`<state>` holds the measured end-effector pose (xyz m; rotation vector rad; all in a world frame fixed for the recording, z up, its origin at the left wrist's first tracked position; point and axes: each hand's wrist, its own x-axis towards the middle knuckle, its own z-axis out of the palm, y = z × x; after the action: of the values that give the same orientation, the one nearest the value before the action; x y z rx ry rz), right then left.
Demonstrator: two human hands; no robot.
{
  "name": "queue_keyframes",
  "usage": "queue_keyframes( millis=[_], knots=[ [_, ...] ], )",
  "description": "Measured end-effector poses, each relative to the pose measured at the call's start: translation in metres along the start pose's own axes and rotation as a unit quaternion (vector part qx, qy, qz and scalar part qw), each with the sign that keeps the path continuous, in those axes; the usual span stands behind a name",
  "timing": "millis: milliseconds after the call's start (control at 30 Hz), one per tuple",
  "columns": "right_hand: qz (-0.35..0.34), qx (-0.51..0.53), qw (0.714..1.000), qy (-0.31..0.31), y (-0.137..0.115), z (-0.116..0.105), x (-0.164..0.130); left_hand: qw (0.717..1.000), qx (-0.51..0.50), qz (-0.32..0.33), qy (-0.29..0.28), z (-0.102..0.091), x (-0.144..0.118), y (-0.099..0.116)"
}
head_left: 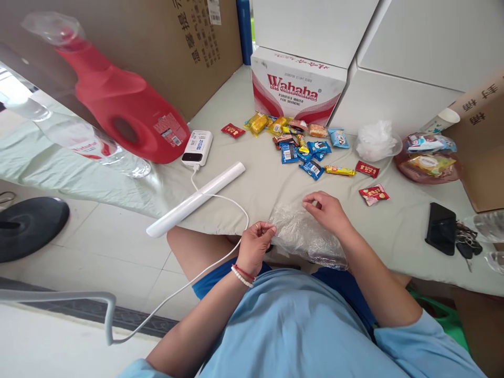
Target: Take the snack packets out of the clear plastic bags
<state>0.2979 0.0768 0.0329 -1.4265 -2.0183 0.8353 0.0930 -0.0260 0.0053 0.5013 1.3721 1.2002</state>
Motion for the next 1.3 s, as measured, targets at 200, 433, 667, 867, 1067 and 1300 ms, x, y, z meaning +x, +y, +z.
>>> queue_keyframes(
  millis=[200, 433, 667, 867, 1067, 1300],
  knots=[
    [0.008, -0.104, 0.99, -0.094, 0.01, 0.039, 0.042, 0.999, 0.045, 0.015, -0.002, -0.008, -0.008, -0.003],
    [-0.054, -0.079, 0.992, -0.087, 0.011, 0.049, 0.03, 0.955, 0.193, 0.215, 0.07, -0.017, 0.01, 0.042],
    [-0.137, -0.017, 0.987, -0.083, -0.002, 0.03, 0.02, 0.93, 0.273, 0.184, -0.164, 0.011, 0.072, 0.056],
    [-0.076, 0.093, 0.989, -0.082, 0.001, 0.009, 0.016, 0.945, 0.215, 0.091, -0.23, 0.017, 0.08, 0.053],
    [-0.134, 0.077, 0.988, -0.012, -0.005, -0.016, 0.024, 0.98, 0.053, 0.052, -0.184, 0.009, 0.084, 0.075],
    [-0.242, 0.013, 0.966, 0.088, -0.013, -0.059, 0.009, 0.993, -0.047, 0.107, -0.012, -0.003, 0.077, 0.093]
  ],
)
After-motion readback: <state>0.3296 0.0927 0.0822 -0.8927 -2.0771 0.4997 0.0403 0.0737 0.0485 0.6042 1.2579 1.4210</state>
